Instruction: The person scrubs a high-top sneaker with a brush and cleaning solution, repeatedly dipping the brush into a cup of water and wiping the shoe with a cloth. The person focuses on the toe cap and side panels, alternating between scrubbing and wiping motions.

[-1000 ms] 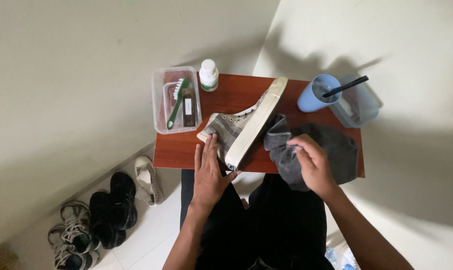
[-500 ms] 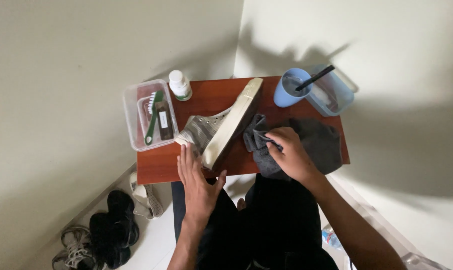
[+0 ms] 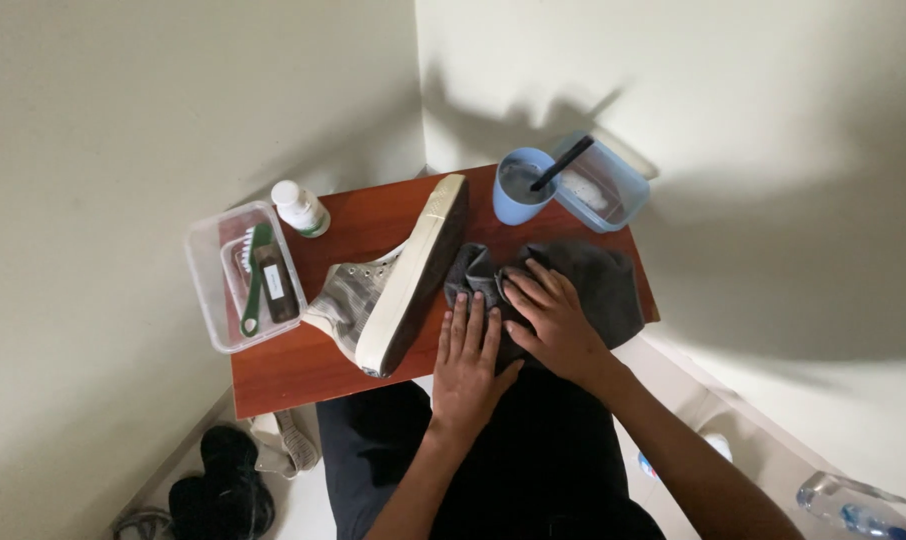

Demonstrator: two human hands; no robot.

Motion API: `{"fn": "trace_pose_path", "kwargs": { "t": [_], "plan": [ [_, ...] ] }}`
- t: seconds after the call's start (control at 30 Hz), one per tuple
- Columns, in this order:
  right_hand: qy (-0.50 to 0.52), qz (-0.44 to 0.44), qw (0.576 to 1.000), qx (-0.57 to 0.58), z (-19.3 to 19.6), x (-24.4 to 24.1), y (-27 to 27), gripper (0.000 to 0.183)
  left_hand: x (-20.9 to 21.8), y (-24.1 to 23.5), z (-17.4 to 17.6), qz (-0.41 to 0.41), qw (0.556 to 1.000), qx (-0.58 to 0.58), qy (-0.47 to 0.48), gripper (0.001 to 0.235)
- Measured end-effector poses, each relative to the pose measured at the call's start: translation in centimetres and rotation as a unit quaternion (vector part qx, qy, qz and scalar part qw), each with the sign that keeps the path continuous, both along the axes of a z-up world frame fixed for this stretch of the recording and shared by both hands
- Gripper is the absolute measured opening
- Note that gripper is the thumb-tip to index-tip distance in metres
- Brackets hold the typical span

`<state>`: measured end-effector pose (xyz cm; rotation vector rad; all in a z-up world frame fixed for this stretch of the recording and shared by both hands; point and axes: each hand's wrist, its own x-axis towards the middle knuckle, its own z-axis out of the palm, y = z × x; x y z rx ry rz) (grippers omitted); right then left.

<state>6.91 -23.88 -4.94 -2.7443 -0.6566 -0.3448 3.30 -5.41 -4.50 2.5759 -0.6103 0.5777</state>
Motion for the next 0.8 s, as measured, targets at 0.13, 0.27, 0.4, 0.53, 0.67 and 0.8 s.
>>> {"fn": "trace_pose_path", "kwargs": {
  "t": [0.13,0.27,0.4,0.53,0.67,0.8],
  "plan": [
    [-0.127,-0.087,0.988,0.001,0.7,-1.8,-2.6,0.076,0.4,-0.2,0.9,0.000,0.999,0.004,0.033,0.104],
    [0.094,-0.212,0.973,0.023,-1.2,-4.3,-4.4,0.098,0.5,-0.7,-0.1,0.011,0.997,0.052,0.060,0.105],
    [0.139,-0.161,0.974,0.077,-4.7,-4.9,-4.6,0.062,0.4,-1.5,-0.1,0.001,0.997,0.068,-0.023,0.088],
    [0.141,-0.179,0.961,0.154,-2.5,-4.8,-3.0,0.052,0.4,-2.5,-0.2,0.001,0.999,0.029,-0.042,0.061],
    [0.190,-0.208,0.856,0.433,5.4,-4.1,-1.2,0.030,0.1,-4.1,1.3,0.025,0.980,-0.051,0.191,0.062],
    [0.091,-0.198,0.885,0.410,7.2,-2.3,-3.0,0.022,0.8,-7.1,2.5,0.028,0.898,-0.174,0.403,0.075]
  ]
}}
